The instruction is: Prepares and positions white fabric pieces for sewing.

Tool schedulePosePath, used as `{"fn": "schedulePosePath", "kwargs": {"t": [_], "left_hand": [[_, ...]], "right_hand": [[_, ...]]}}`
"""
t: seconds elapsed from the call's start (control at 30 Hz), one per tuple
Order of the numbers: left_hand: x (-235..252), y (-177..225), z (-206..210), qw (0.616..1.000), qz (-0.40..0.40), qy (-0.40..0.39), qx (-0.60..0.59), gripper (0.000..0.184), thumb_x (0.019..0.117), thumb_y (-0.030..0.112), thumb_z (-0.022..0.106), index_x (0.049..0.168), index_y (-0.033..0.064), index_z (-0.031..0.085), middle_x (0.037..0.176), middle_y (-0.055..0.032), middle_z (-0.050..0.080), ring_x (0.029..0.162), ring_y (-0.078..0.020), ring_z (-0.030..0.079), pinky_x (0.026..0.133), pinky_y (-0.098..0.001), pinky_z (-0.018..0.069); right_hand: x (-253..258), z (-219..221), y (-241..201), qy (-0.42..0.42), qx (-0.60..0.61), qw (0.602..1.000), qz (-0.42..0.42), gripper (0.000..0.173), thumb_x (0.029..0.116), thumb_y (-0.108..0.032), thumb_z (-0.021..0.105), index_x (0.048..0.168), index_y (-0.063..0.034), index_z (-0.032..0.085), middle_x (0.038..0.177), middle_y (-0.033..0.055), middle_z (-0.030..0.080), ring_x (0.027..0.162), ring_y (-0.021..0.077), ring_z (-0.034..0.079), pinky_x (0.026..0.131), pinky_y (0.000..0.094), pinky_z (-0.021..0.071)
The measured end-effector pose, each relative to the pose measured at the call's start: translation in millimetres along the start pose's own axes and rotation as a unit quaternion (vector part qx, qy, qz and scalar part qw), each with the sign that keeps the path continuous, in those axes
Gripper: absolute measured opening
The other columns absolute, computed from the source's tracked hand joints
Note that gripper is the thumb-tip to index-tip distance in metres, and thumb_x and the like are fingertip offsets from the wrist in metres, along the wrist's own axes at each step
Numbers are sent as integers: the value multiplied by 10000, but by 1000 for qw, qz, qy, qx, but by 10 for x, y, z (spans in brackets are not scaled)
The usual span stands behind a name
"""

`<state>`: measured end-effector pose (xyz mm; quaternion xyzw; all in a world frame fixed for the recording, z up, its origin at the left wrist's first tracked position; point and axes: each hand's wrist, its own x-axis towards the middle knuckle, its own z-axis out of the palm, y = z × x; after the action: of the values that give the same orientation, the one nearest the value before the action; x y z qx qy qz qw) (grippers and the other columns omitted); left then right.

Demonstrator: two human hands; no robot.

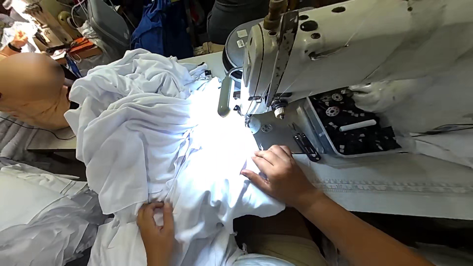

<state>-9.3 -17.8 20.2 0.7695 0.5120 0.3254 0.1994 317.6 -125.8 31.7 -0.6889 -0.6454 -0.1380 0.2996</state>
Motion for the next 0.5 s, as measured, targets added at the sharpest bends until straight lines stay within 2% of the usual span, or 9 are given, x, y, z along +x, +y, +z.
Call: {"fn": "schedulePosePath", "kwargs": {"t": [0.07, 0.13, 0.17, 0.2, 0.27, 0.33, 0.37, 0.43, 0.5], "left_hand": [[-169, -169, -19, 989, -97, -94, -60, 638, 1028, 408, 527, 1390, -117, 495, 1376, -279, 567, 1327, -313, 538, 1120, -448, 440], [-267, -246, 48, 972, -94, -189, -101, 753, 1015, 394, 527, 1522, -126, 326, 1526, -294, 441, 1458, -308, 417, 1239, -492, 274], [-298, -271, 89, 967, -62, -221, -113, 741, 1001, 381, 557, 1500, -132, 366, 1489, -282, 493, 1445, -303, 441, 1248, -550, 225], [-298, -256, 116, 960, -33, -243, -138, 662, 992, 384, 593, 1432, -98, 480, 1378, -204, 611, 1351, -220, 546, 1224, -504, 308], [-234, -156, 100, 916, -12, -302, -262, 527, 991, 429, 640, 1286, -7, 603, 1137, -13, 720, 1075, -37, 675, 1007, -284, 547], [-145, 15, -34, 874, -41, -330, -355, 408, 954, 454, 677, 1162, 103, 664, 976, 82, 749, 891, -8, 713, 837, -245, 607], [-77, 122, -154, 880, -44, -310, -356, 325, 957, 391, 698, 1129, 115, 685, 940, 86, 754, 853, -18, 719, 804, -251, 617], [175, 399, -499, 940, -8, -210, -269, 221, 936, 253, 731, 1087, 94, 710, 905, 88, 757, 813, -10, 722, 755, -239, 628], [602, 669, -889, 986, 82, -98, -110, 237, 922, 271, 722, 1086, 100, 707, 927, 89, 737, 824, 20, 698, 742, -210, 610]], "right_hand": [[-2, 2, -4, 1, 2, 1000, -7, 547, 1028, -458, 505, 930, 21, 750, 925, 188, 706, 905, 360, 658, 874, 505, 496], [-2, -2, -8, -1, 2, 1000, -8, 550, 1027, -456, 501, 945, 25, 753, 932, 194, 707, 912, 366, 659, 866, 498, 500], [-6, 0, -10, -1, 3, 1000, -6, 549, 1024, -457, 501, 948, 26, 753, 936, 195, 708, 913, 366, 660, 857, 495, 506], [-7, 2, -8, -2, 4, 1000, -4, 550, 1024, -459, 503, 955, 25, 753, 943, 195, 708, 915, 366, 659, 853, 494, 509], [-20, 8, -1, -5, 7, 1000, -1, 554, 1022, -471, 507, 964, 22, 752, 955, 194, 707, 921, 364, 657, 860, 496, 509], [-26, 10, 7, -5, 7, 1000, 1, 552, 1020, -476, 508, 965, 16, 753, 957, 189, 708, 924, 360, 657, 869, 498, 505], [-25, 11, 8, -4, 6, 1000, 2, 553, 1019, -480, 509, 963, 12, 755, 958, 186, 709, 926, 357, 658, 870, 498, 506], [-21, 12, -9, 2, 7, 1000, 7, 561, 1011, -490, 513, 957, 13, 756, 960, 185, 710, 915, 357, 658, 854, 501, 506], [-15, 17, -67, 2, 7, 1000, 20, 583, 995, -513, 512, 959, 17, 752, 966, 192, 709, 909, 369, 656, 848, 518, 502]]}}
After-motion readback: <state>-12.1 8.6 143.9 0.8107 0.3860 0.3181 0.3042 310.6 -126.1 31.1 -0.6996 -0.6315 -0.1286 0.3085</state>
